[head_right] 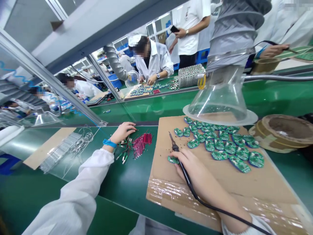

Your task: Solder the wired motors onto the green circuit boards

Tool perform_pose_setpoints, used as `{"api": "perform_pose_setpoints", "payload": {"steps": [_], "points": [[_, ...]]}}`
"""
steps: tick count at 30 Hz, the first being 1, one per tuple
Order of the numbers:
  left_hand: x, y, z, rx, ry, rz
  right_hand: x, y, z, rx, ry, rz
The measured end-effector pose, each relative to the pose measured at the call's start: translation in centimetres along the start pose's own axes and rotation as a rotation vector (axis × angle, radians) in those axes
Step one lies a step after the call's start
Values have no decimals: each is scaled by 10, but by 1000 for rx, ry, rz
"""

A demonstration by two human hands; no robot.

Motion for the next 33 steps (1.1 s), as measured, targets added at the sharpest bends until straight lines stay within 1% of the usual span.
{"api": "perform_pose_setpoints", "payload": {"steps": [2, 8, 14, 16, 21, 24, 27, 29, 30, 32, 33], "points": [[-6, 2, 3, -27, -56, -32, 0, 0, -1, 13, -10, 2], [-32, 5, -3, -156, -306, -103, -3, 3, -1, 2, -40, 44], [-49, 9, -12, -235, -451, -86, -3, 5, 0, 27, -67, 10], [-51, 15, -16, -261, -461, -68, -4, 7, 0, 34, -81, 10], [-50, 26, -24, -290, -428, -36, -7, 10, 2, 34, -136, -14], [-57, 26, -30, -281, -497, -14, -2, 6, 4, 33, -176, -21], [-70, 25, -35, -292, -579, -23, 7, -5, 7, 19, -237, -17], [-78, 21, -35, -309, -601, -56, 11, -11, 8, -8, -269, -3], [-79, 17, -33, -308, -592, -86, 12, -12, 8, -20, -276, 1], [-74, 0, -26, -274, -519, -171, 12, -11, 8, -34, -275, -3], [-66, -13, -21, -242, -456, -223, 10, -10, 8, -36, -273, -10]]}}
Point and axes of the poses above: each hand's wrist, its own z-axis towards the middle knuckle, its own x-axis out of the palm, y = z × x, the point moved 5 cm from there along z, towards the middle knuckle, and after that the axes turned 13 degrees about x, right-handed, at the moved point
